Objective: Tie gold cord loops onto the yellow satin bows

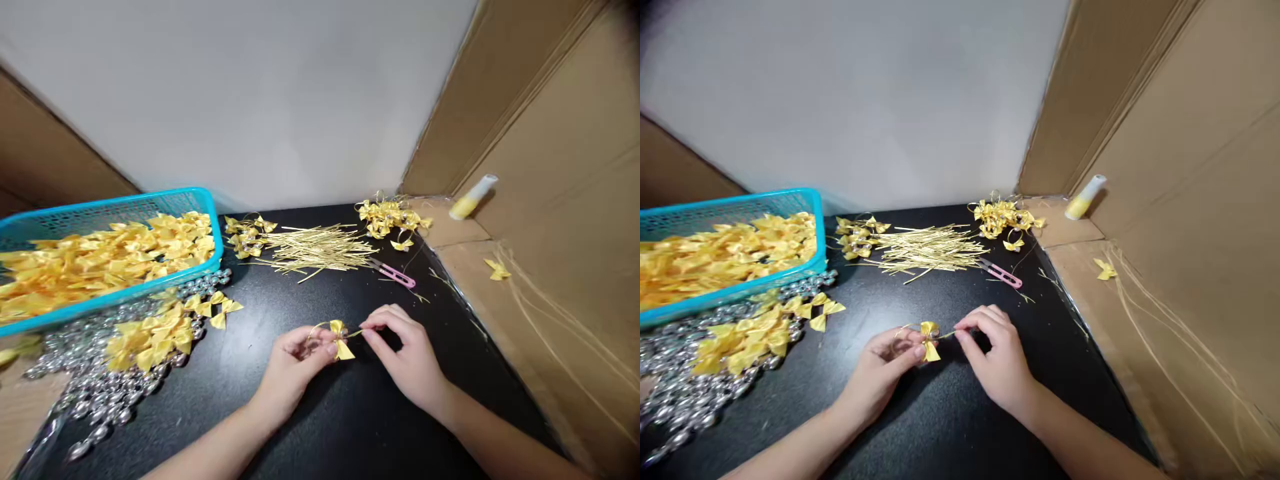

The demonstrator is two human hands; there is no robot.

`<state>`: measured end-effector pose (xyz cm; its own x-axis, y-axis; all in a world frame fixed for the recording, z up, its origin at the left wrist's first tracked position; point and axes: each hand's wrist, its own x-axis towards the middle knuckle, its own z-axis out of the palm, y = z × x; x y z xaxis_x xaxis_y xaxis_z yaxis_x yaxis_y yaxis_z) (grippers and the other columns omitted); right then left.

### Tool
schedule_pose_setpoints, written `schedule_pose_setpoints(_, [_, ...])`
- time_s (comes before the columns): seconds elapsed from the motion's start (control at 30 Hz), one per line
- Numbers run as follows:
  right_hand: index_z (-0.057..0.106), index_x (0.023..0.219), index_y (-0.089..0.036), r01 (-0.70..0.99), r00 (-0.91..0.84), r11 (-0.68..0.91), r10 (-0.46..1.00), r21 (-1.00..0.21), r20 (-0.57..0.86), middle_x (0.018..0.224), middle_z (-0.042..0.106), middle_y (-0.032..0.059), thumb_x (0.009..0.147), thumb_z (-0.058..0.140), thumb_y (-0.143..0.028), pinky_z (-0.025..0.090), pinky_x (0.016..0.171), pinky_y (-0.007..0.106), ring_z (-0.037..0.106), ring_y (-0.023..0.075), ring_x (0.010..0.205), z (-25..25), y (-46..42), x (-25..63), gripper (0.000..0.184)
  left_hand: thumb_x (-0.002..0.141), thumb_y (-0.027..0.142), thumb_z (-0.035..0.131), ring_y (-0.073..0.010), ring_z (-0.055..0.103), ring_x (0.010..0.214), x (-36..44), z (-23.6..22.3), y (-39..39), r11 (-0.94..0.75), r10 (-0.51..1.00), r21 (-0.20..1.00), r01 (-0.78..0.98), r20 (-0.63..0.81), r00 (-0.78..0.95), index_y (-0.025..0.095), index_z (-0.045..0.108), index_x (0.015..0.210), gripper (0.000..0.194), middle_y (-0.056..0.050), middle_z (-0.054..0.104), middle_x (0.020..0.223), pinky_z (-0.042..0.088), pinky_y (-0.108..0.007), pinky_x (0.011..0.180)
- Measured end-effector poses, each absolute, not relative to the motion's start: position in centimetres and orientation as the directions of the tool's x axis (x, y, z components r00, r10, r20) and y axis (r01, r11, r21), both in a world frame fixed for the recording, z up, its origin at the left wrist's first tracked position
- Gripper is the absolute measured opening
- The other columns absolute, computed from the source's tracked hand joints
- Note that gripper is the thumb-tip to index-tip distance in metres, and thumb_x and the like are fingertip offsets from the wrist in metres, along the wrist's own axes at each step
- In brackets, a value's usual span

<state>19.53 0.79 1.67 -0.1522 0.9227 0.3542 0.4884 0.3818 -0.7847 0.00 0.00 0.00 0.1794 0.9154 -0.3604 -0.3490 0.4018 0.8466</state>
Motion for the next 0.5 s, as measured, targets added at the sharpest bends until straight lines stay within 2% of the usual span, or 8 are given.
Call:
schedule_pose_setpoints(0.2, [0.064,0.087,-0.020,0.516,-0.122,0.526,0.827,-0.676,0.549,0.082,0.063,0.0028,0.083,0.063,-0.008,0.045,0.074,0.034,0.057,0.0178,0.082,2.3,0.4,20.0,0.012,0.060,0.028,0.088,-0.0076,0.059,0.056,0.4,0.5,0.0,0.374,0.927,0.878,-0.298,-0.344,0.149,0.016,0.078,0.071,0.019,0.000,0.071,0.063,0.047,-0.015,0.057])
schedule_pose_setpoints(0.33, [0.068,0.086,-0.021,0.545,-0.223,0.642,0.731,-0.539,0.645,0.077,0.064,0.0017,0.081,0.067,-0.008,0.040,0.073,0.035,0.054,0.0169,0.076,2.2,-0.3,19.1,0.014,0.065,0.025,0.085,-0.0120,0.066,0.065,0.7,0.6,-0.4,0.323,0.942,0.912,-0.252,-0.284,0.180,0.017,0.079,0.080,0.019,-0.002,0.076,0.074,0.053,-0.020,0.067])
schedule_pose_setpoints(0.4, [0.069,0.089,-0.023,0.575,-0.265,0.655,0.716,-0.490,0.646,0.078,0.065,0.0012,0.082,0.068,-0.011,0.037,0.074,0.037,0.053,0.0172,0.076,2.1,-0.6,18.6,0.014,0.068,0.024,0.082,-0.0146,0.069,0.071,0.8,0.6,-0.5,0.280,0.950,0.933,-0.228,-0.234,0.206,0.017,0.078,0.088,0.021,-0.004,0.078,0.079,0.054,-0.023,0.072])
schedule_pose_setpoints(0.5, [0.070,0.093,-0.025,0.592,-0.288,0.623,0.756,-0.511,0.588,0.083,0.066,0.0017,0.085,0.067,-0.015,0.035,0.075,0.037,0.053,0.0177,0.080,2.1,-0.8,18.3,0.013,0.073,0.022,0.078,-0.0145,0.069,0.070,0.9,0.7,-0.7,0.204,0.964,0.961,-0.184,-0.165,0.207,0.017,0.075,0.096,0.024,-0.003,0.077,0.077,0.054,-0.022,0.071])
